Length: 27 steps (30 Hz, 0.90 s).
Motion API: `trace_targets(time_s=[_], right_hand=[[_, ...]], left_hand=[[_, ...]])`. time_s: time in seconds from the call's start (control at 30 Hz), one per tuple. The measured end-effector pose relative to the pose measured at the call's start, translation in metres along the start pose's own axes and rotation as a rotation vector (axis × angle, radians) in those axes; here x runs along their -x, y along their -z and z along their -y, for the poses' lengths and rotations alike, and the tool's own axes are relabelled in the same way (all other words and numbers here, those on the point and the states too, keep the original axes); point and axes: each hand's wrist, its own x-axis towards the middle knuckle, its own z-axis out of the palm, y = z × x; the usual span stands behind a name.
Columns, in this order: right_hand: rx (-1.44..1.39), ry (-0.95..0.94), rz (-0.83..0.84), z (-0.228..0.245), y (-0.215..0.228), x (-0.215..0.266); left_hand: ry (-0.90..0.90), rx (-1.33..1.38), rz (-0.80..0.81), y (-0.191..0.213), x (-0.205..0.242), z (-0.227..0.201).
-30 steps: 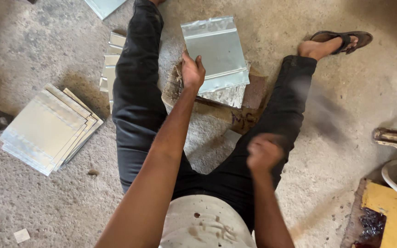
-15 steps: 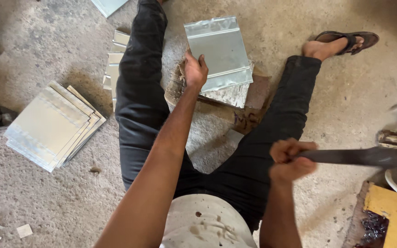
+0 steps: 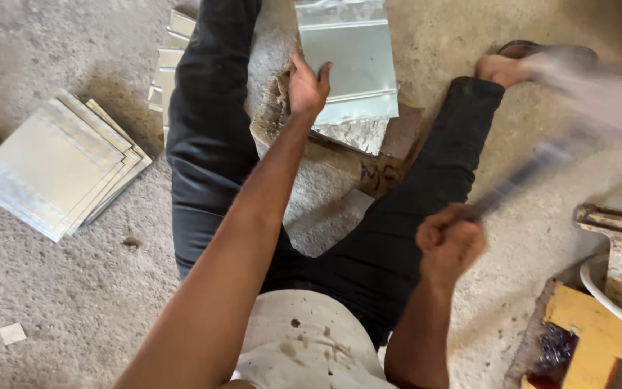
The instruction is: The person sits on the floor and repeatedly hammers a rectangular metal sheet placed on a wooden block. They adjust the sheet's position and orientation multiple times while striking it with a hammer.
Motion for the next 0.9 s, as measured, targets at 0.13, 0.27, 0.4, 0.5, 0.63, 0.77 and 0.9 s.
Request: trace_targets(time_s=[0.13, 0.27, 0.4, 0.5, 0.63, 0.77, 0.9], right_hand=[[-0.166, 0.329, -0.078, -0.026, 0.008, 0.005], [0.818, 0.537, 0.088, -0.103, -0.006, 0.023], [0.614, -0.201, 0.212, -0.097, -0.019, 0.024], [0.291, -0.372, 0.142, -0.039, -0.012, 0.008], [0.103, 0.145, 0.066, 0.023, -0.002, -0.001], [-0.139, 0.352, -0.019, -0.011, -0.005, 0.014], [0.403, 0.163, 0.154, -0.102, -0.024, 0.037]], left_hand=[[-0.093, 0.021, -0.052, 0.003, 0.002, -0.003], [0.001, -0.006, 0.007, 0.005, 0.002, -0.006], [0.032, 0.030, 0.051, 0.009, 0.001, -0.009], [-0.061, -0.010, -0.056, 0.011, 0.003, -0.011], [-0.051, 0.040, -0.079, 0.012, 0.008, -0.015], [-0.069, 0.037, -0.083, 0.011, 0.005, -0.011], [-0.063, 0.062, -0.076, 0.008, 0.005, -0.009]])
